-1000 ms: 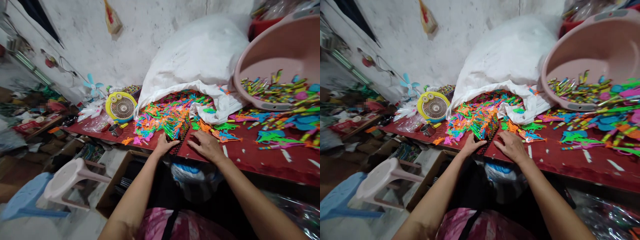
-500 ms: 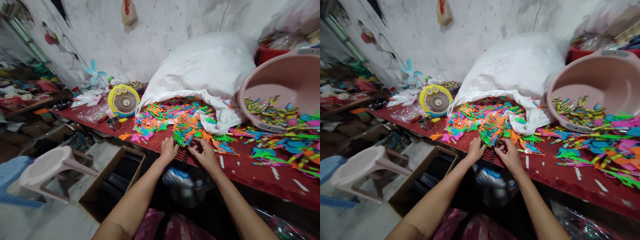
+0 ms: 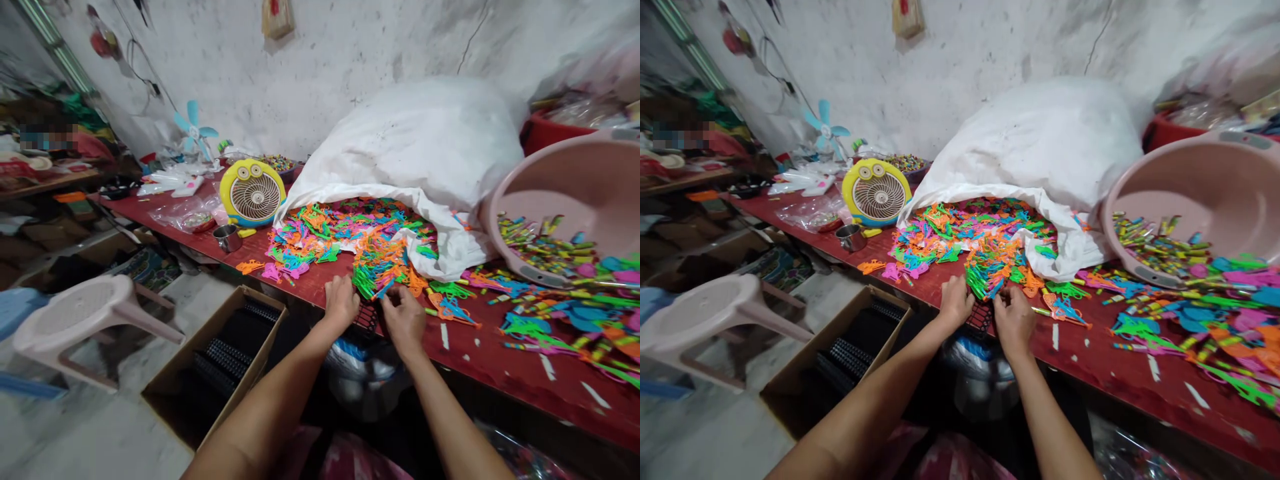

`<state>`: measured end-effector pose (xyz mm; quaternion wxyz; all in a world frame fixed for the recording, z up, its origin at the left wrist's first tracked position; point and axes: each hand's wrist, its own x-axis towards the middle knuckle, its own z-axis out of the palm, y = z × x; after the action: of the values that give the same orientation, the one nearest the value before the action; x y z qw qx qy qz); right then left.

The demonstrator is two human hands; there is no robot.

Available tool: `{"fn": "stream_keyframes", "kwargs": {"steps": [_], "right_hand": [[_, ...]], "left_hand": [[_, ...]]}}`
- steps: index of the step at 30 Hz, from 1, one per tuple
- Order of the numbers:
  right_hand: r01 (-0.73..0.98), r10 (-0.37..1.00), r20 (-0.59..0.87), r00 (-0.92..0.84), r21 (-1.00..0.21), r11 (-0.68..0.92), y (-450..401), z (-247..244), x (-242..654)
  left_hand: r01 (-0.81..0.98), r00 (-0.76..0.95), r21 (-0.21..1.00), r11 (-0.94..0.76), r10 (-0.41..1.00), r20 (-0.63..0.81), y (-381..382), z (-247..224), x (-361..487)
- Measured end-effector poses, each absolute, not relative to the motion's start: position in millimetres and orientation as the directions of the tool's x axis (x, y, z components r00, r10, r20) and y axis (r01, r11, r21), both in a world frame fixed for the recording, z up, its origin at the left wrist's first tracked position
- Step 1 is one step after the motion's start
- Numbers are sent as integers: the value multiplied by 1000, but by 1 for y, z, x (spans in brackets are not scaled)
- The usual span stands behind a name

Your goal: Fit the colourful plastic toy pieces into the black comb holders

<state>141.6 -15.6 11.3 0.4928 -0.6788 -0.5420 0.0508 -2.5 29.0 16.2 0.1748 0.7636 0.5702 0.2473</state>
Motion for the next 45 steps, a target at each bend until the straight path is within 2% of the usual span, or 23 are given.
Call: {"fn": "stream_keyframes", "kwargs": {"steps": [8, 10, 14, 17, 19, 28, 30, 33, 35, 41, 45], "right_hand": [[502, 744, 376, 552, -862, 64, -15, 8, 141], [568, 739, 410, 534, -822, 45, -15, 8, 140], [779, 790, 439, 429, -623, -78, -15, 9, 143], [828, 799, 443, 406, -549, -117, -14, 10, 145], [817, 800, 445, 402, -568, -95, -14, 11, 145], [606, 782, 368, 504, -796, -16, -9, 12, 146], [625, 758, 408, 509, -781, 1, -10, 11, 144], [745, 708, 538, 457, -667, 26, -12, 10, 141], [782, 694, 576, 432, -623, 30, -12, 8, 141], [540, 719, 428, 548, -837, 86, -5, 2, 149], [543, 681, 444, 582, -836, 80, -5, 2, 147]], "left_hand": [[774, 174, 577, -261, 964, 202, 18, 18, 7], [770, 158, 588, -249, 966, 204, 16, 19, 9], [768, 139, 595, -236, 969, 205, 14, 20, 11], [767, 136, 598, -234, 969, 204, 14, 19, 12], [767, 132, 598, -231, 970, 205, 15, 18, 12], [784, 96, 588, -197, 975, 199, 10, 18, 19], [792, 77, 584, -177, 978, 193, 7, 20, 22], [787, 42, 599, -145, 982, 183, 4, 22, 26], [782, 29, 609, -132, 984, 176, 4, 23, 27], [779, 57, 603, -173, 977, 205, 4, 21, 26], [771, 55, 612, -177, 976, 213, 3, 21, 28]]}}
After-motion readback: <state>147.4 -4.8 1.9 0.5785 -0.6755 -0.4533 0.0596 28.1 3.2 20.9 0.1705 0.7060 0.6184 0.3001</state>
